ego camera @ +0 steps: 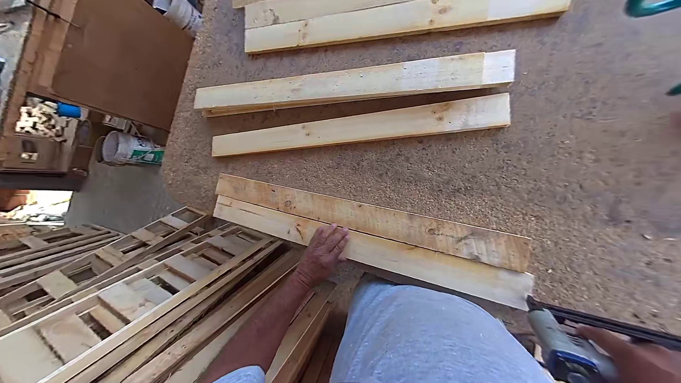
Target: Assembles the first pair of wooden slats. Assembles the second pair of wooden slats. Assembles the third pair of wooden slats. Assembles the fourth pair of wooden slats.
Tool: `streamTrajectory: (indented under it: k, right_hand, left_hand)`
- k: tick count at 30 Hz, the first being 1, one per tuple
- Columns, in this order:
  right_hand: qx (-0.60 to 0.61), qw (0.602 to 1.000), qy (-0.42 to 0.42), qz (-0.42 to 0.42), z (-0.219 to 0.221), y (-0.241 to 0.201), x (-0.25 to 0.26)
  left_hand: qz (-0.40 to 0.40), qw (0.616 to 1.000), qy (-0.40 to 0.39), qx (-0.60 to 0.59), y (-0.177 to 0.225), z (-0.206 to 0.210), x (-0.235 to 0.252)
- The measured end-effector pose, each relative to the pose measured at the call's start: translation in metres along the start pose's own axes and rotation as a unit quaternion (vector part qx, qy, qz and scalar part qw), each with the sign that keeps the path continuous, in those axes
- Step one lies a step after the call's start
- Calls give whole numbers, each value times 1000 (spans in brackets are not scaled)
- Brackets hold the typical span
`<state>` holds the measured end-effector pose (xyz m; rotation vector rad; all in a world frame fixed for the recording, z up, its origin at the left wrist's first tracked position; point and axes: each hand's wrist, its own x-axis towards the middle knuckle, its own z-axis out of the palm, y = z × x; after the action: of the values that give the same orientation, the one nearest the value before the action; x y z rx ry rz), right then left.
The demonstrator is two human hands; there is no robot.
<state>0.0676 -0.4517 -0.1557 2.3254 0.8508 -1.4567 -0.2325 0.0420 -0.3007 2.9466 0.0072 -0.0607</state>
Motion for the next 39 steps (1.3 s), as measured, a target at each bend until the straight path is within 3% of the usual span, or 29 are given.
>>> streamTrajectory:
  k: [9, 13, 16, 20, 27, 30, 34, 37, 39]
  right_hand:
    - [-45, 998, -5, 33, -9, 7, -7]
    - [-29, 999, 11, 25, -1, 15, 3]
    - [-8, 1000, 26, 13, 10, 13, 13]
    - [5, 996, 90, -10, 24, 15, 20]
    - [-8, 995, 97, -7, 21, 13, 24]
    - [17, 995, 101, -12, 26, 22, 27]
    - [50, 996, 68, -11, 23, 23, 25]
    - [45, 997, 65, -6, 30, 19, 21]
    - [49, 997, 55, 8, 31, 14, 18]
  left_hand:
    - [-35, 999, 8, -37, 3, -17, 27]
    - [-142, 988, 45, -32, -11, -18, 66]
    - [-213, 977, 19, 4, -33, 1, 79]
    - [-227, 973, 37, 9, -39, 12, 76]
    - [-217, 974, 61, 8, -39, 15, 75]
    - [-204, 979, 20, -4, -40, 4, 76]
    - [-181, 975, -128, -24, -48, -36, 100]
    - [-127, 959, -253, -15, -62, -53, 132]
    - [-46, 957, -284, -20, -66, -62, 146]
